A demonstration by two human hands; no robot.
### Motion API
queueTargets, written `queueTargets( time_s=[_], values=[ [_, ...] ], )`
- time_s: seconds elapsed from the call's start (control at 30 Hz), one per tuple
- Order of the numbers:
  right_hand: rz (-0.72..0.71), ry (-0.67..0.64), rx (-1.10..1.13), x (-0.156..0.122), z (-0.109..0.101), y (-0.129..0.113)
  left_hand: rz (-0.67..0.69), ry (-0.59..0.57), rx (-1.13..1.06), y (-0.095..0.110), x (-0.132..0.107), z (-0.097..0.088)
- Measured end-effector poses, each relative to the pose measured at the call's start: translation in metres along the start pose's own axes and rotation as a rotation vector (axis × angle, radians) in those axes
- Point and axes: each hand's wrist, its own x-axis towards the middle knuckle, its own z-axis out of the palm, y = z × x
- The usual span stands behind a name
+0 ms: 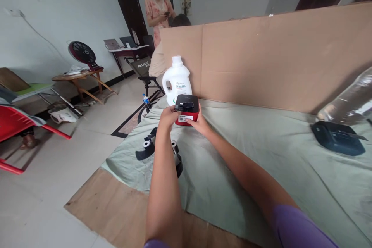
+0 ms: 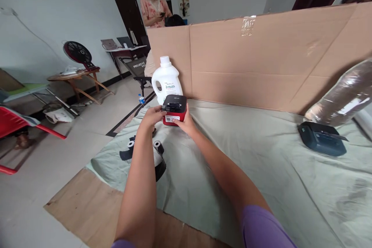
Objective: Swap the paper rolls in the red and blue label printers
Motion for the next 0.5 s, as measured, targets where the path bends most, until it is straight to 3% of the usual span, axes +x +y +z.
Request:
queueTargets(
  time_s=[0.1, 0.2, 0.37, 0.43, 0.5],
  values=[
    [-0.005, 0.085, 0.082, -0.009, -0.01, -0.001, 0.107, -0.036, 0.085, 0.021, -0.013, 0.005],
    [-0.005, 0.116, 0.137, -0.025, -0.034, -0.022, 0.241, -0.065, 0.199, 0.054, -0.035, 0.017],
    [-0.019, 0.128, 0.123, -0.076, -0.102, -0.093, 0.484, -0.109, 0.188, 0.115, -0.093, 0.052],
    [-0.009, 0.155, 0.028, -0.107, -0.134, -0.116, 0.564, -0.149, 0.114, 0.123, -0.119, 0.071],
    [-0.009, 0.221, -0.093, -0.141, -0.165, -0.129, 0.605, -0.194, -0.001, 0.116, -0.143, 0.094]
  ],
)
